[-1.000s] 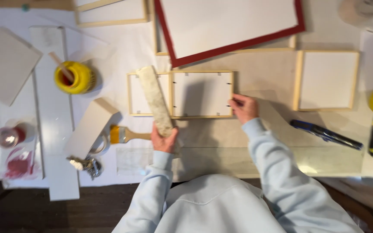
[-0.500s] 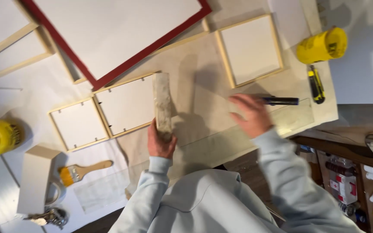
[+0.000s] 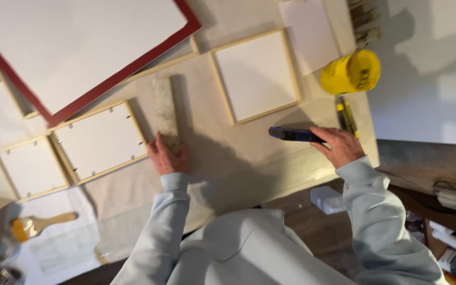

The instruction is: Framing artwork and photographs using a wooden frame, glass, and a staple gun.

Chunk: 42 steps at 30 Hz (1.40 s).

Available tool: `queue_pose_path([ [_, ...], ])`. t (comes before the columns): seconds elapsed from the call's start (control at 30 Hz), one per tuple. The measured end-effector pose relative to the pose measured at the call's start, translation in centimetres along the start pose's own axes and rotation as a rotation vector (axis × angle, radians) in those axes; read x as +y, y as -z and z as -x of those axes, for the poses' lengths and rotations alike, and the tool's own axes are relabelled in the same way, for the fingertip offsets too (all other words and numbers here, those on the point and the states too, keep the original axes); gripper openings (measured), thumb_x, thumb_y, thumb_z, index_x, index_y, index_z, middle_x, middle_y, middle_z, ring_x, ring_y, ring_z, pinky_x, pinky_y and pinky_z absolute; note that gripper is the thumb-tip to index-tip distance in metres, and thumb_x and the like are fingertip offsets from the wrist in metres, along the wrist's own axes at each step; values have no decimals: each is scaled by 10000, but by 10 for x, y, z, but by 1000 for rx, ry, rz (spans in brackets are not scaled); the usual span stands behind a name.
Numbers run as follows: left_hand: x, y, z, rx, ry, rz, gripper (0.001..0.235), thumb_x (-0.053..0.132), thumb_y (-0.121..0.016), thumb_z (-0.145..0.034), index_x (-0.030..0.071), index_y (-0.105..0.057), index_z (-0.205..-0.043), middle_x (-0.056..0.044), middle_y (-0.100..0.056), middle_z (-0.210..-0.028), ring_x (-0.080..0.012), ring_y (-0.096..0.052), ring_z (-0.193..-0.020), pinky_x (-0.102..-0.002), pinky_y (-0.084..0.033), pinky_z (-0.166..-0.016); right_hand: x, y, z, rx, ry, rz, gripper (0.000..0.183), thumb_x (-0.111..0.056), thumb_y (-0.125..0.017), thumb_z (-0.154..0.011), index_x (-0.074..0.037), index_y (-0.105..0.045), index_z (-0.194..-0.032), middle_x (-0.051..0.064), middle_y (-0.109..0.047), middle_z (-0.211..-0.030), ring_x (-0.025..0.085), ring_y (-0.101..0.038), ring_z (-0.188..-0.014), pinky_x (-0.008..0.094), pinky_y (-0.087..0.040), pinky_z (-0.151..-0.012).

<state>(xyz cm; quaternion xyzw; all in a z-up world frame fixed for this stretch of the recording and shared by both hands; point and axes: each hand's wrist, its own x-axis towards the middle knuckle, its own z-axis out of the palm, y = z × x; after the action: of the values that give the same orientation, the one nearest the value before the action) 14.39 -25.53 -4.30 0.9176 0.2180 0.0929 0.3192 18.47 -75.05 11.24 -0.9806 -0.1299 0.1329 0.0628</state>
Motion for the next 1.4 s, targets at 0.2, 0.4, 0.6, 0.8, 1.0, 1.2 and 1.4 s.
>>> queue_pose_path([
  [0.2, 28, -1, -2, 8, 118, -298, 887, 393, -812, -813, 200, -455, -1601, -85, -460, -1360, -366, -472, -1325, -503, -406, -1032, 38, 6, -5, -112, -124, 29, 472, -469, -716, -989, -484, -633, -1453, -94, -764, -1320, 254, -745, -1184, 472, -595, -1085],
  [0.4, 151, -39, -20, -136, -20, 307, 541, 317, -861, -922, 87, -693, -1381, -112, -720, -1110, -323, -777, -971, -360, -679, -702, 38, 12, -11, -151, -139, -68, 492, -510, -742, -966, -416, -658, -1441, -71, -754, -1313, 238, -733, -1210, 473, -606, -1049],
  [0.6, 168, -99, -47, -228, 135, 128, 495, 355, -827, -870, 200, -736, -1331, 22, -692, -1076, -266, -800, -906, -480, -676, -851, 23, 35, -14, -147, -107, -123, 636, -535, -739, -929, -304, -635, -1513, 61, -752, -1347, 333, -718, -1237, 543, -552, -1102],
  [0.8, 148, -99, -50, -218, 255, 44, 479, 396, -796, -757, 369, -766, -1234, 138, -682, -1026, -186, -807, -888, -435, -655, -897, -14, 46, -26, 85, 16, -111, 695, -570, -788, -900, -236, -665, -1496, 44, -708, -1432, 291, -651, -1352, 514, -536, -1074],
  [1.0, 120, -4, -33, 95, 102, 119, 504, 206, -778, -669, 282, -809, -1166, 108, -718, -1079, -113, -772, -745, -267, -625, -622, -148, 52, -43, 384, 185, -615, 281, -156, -822, -962, -129, -798, -1242, 70, -788, -1221, 273, -749, -1170, 402, -591, -1025],
  [1.2, 111, 86, -13, 180, 77, 184, 473, 85, -791, -675, 274, -828, -1106, 102, -796, -1101, -97, -740, -717, -195, -586, -563, -276, -4, -85, 182, 247, -930, 594, -135, -763, -994, -123, -585, -1561, 269, -606, -1481, 492, -629, -1300, 508, -650, -899],
  [1.4, 169, 147, 7, 112, -70, 316, 376, 74, -774, -792, 172, -822, -1152, -65, -802, -1209, -195, -768, -789, -282, -603, -625, -309, 31, -75, 136, 140, -1011, 500, -176, -642, -1094, -115, -541, -1580, 219, -539, -1587, 448, -587, -1387, 510, -622, -997],
])
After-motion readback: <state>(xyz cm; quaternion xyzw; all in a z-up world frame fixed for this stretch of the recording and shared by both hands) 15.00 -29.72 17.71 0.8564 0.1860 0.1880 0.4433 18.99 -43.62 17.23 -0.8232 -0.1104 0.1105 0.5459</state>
